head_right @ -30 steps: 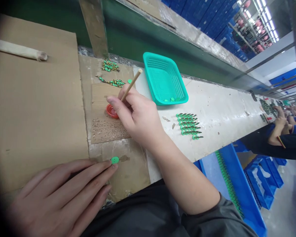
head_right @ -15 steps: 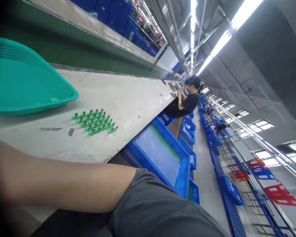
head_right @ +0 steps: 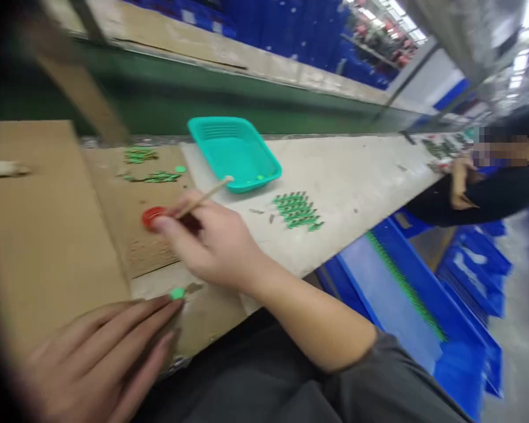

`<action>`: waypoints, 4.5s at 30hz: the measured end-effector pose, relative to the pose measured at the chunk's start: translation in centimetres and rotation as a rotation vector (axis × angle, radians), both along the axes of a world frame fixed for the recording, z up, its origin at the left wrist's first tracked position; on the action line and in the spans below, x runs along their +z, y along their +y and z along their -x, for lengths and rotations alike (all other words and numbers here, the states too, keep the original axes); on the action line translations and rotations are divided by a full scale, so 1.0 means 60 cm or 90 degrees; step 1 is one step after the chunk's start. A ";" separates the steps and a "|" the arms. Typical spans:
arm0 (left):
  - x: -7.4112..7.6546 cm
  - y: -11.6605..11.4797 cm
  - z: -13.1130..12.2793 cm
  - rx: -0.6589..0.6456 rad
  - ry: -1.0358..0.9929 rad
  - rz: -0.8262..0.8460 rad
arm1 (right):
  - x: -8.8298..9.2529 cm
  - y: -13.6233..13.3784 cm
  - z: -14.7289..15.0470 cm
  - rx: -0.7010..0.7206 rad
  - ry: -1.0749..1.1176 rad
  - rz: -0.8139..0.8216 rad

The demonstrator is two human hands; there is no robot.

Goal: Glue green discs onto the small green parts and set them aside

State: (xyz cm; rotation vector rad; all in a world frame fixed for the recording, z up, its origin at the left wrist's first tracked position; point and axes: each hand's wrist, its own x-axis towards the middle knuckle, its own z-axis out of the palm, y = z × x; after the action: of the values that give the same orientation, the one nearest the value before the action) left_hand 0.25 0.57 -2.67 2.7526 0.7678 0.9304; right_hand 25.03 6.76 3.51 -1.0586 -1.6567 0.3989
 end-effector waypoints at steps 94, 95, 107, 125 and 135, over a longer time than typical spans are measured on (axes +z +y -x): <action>0.034 -0.027 0.003 0.046 0.040 0.089 | -0.032 -0.127 -0.009 0.053 -0.097 0.166; 0.034 -0.027 0.003 0.046 0.038 0.088 | -0.030 -0.130 -0.010 0.055 -0.108 0.169; 0.033 -0.031 0.002 0.048 0.037 0.089 | -0.032 -0.154 -0.012 0.076 -0.111 0.148; 0.037 -0.026 -0.004 0.047 0.042 0.069 | -0.037 -0.155 -0.011 0.031 -0.059 0.174; 0.037 -0.025 -0.004 0.048 0.029 0.068 | -0.042 -0.159 -0.007 -0.013 0.080 0.200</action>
State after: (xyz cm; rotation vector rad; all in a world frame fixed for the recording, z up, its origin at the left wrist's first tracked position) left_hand 0.51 -0.93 -0.45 2.6768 0.9064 0.8170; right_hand 25.47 -2.80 1.01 -1.2534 -1.5006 0.7155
